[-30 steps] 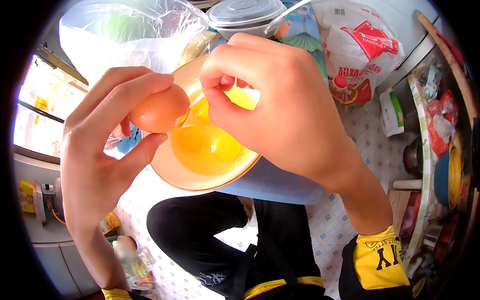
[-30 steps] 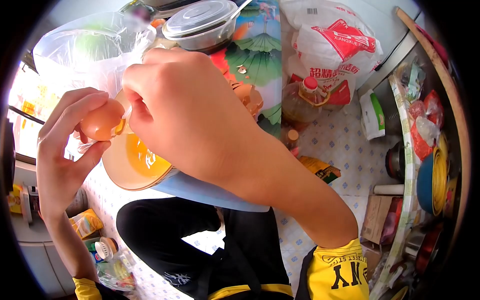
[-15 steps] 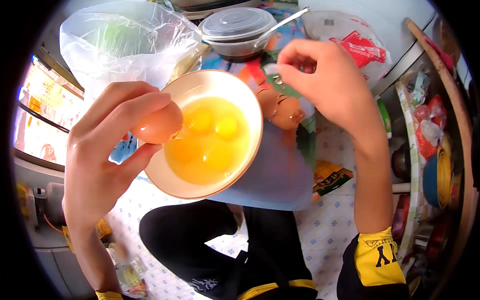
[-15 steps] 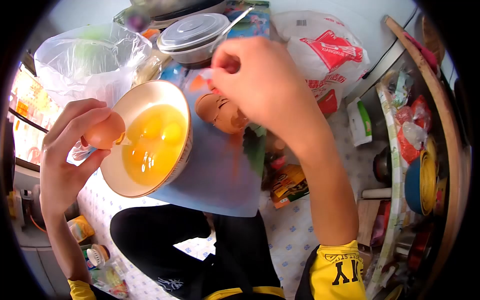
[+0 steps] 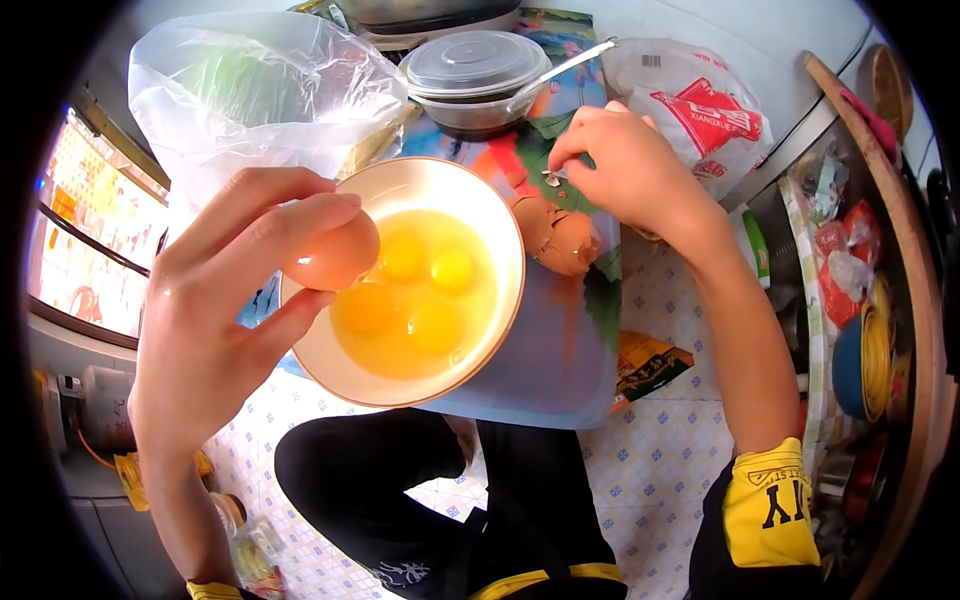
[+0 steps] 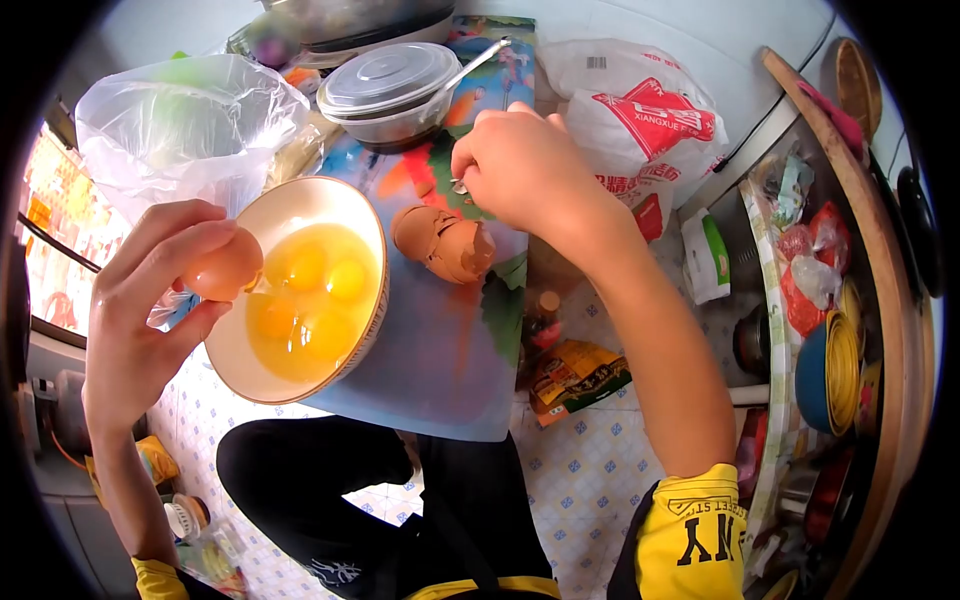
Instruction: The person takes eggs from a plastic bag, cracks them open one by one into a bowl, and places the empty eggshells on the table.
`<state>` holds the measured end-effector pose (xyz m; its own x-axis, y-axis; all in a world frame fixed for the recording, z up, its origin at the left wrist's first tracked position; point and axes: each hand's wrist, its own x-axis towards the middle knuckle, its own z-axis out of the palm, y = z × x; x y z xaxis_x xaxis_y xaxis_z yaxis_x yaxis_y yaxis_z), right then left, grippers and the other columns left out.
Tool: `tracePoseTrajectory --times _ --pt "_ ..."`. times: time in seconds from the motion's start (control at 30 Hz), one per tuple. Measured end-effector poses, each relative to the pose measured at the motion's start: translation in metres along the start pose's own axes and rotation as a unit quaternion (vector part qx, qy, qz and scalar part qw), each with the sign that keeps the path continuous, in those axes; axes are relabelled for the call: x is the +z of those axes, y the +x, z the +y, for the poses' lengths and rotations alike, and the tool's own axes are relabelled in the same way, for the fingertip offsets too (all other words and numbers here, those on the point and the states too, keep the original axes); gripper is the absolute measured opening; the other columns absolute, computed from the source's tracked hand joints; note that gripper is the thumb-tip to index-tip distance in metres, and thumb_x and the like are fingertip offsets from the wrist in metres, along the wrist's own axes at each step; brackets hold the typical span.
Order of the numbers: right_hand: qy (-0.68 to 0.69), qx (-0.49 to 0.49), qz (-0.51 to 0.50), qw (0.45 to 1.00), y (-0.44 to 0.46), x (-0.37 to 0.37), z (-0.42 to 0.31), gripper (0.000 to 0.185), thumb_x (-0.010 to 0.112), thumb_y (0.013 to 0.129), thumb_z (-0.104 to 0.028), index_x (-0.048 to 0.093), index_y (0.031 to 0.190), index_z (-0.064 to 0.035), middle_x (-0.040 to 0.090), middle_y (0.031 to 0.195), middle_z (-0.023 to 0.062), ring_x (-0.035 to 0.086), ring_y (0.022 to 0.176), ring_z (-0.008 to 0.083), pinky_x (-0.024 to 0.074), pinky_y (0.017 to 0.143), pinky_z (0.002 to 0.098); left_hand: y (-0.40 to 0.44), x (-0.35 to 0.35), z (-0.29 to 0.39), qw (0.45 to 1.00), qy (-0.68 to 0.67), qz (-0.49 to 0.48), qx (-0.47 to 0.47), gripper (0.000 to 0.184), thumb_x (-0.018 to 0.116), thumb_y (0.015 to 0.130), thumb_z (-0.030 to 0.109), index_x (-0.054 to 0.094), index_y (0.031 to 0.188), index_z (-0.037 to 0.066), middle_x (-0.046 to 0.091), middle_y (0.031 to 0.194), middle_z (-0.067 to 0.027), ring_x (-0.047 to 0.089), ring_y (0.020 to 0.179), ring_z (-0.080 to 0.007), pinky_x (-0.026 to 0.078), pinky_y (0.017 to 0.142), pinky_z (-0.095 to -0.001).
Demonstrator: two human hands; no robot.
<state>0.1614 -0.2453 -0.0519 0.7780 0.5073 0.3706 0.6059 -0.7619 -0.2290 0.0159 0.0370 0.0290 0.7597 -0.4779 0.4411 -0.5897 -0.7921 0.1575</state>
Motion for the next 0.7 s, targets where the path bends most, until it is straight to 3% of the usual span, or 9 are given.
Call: tracePoseTrajectory --times 0.17,0.23,0.3,0.43,0.6,0.7 --pt "0.015 0.037 0.009 0.999 -0.002 0.001 0.000 0.013 0.061 0.082 -0.017 0.071 0.082 -0.0085 0.063 0.094 0.0104 0.058 0.096 0.0315 0.0453 0.084 0.0461 -0.004 0.004 -0.003 1.000 -0.001 0.012 -0.009 0.053 0.072 0.063 -0.015 0.066 0.110 0.008 0.062 0.116 -0.0095 0.063 0.101 -0.0240 0.053 0.070 -0.0266" --pt "0.045 0.042 0.074 0.995 -0.006 -0.010 -0.013 0.013 0.065 0.082 -0.014 0.069 0.090 -0.0040 0.062 0.085 0.0079 0.057 0.079 0.0248 0.0454 0.071 0.0333 -0.004 0.003 -0.002 1.000 -0.003 0.018 -0.014 0.052 0.072 0.063 -0.015 0.066 0.109 0.008 0.062 0.116 -0.0094 0.063 0.101 -0.0243 0.053 0.070 -0.0268" --pt "0.118 -0.002 0.124 0.985 -0.012 -0.027 -0.038 0.011 0.066 0.082 -0.010 0.068 0.090 -0.0030 0.062 0.083 0.0058 0.058 0.074 0.0207 0.0445 0.067 0.0312 -0.003 0.005 0.000 0.999 -0.005 0.024 -0.021 0.052 0.071 0.062 -0.015 0.066 0.109 0.007 0.063 0.116 -0.0093 0.063 0.101 -0.0246 0.053 0.071 -0.0271" --pt "0.203 -0.140 0.126 0.961 -0.017 -0.041 -0.090 0.016 0.071 0.076 -0.004 0.068 0.091 -0.0012 0.065 0.084 0.0068 0.059 0.077 0.0184 0.0463 0.070 0.0286 -0.003 0.014 0.002 0.999 -0.018 0.032 -0.016 0.051 0.069 0.063 -0.014 0.066 0.109 0.007 0.063 0.116 -0.0092 0.063 0.101 -0.0248 0.051 0.071 -0.0279" --pt "0.189 -0.205 0.121 0.953 -0.007 -0.026 -0.107 0.027 0.079 0.067 0.000 0.068 0.092 0.0001 0.065 0.084 0.0086 0.062 0.079 0.0201 0.0480 0.069 0.0287 -0.008 0.030 -0.003 0.994 -0.034 0.099 -0.044 0.047 0.067 0.068 -0.008 0.066 0.112 0.006 0.064 0.116 -0.0092 0.063 0.098 -0.0223 0.047 0.066 -0.0262" --pt "0.200 -0.219 0.121 0.947 -0.011 -0.015 -0.122 0.027 0.077 0.068 0.004 0.068 0.093 0.0014 0.065 0.085 0.0091 0.061 0.076 0.0189 0.0477 0.068 0.0275 -0.018 0.031 -0.005 0.994 -0.013 0.097 -0.043 0.049 0.065 0.069 -0.005 0.065 0.117 0.006 0.064 0.116 -0.0090 0.062 0.098 -0.0205 0.044 0.063 -0.0246"
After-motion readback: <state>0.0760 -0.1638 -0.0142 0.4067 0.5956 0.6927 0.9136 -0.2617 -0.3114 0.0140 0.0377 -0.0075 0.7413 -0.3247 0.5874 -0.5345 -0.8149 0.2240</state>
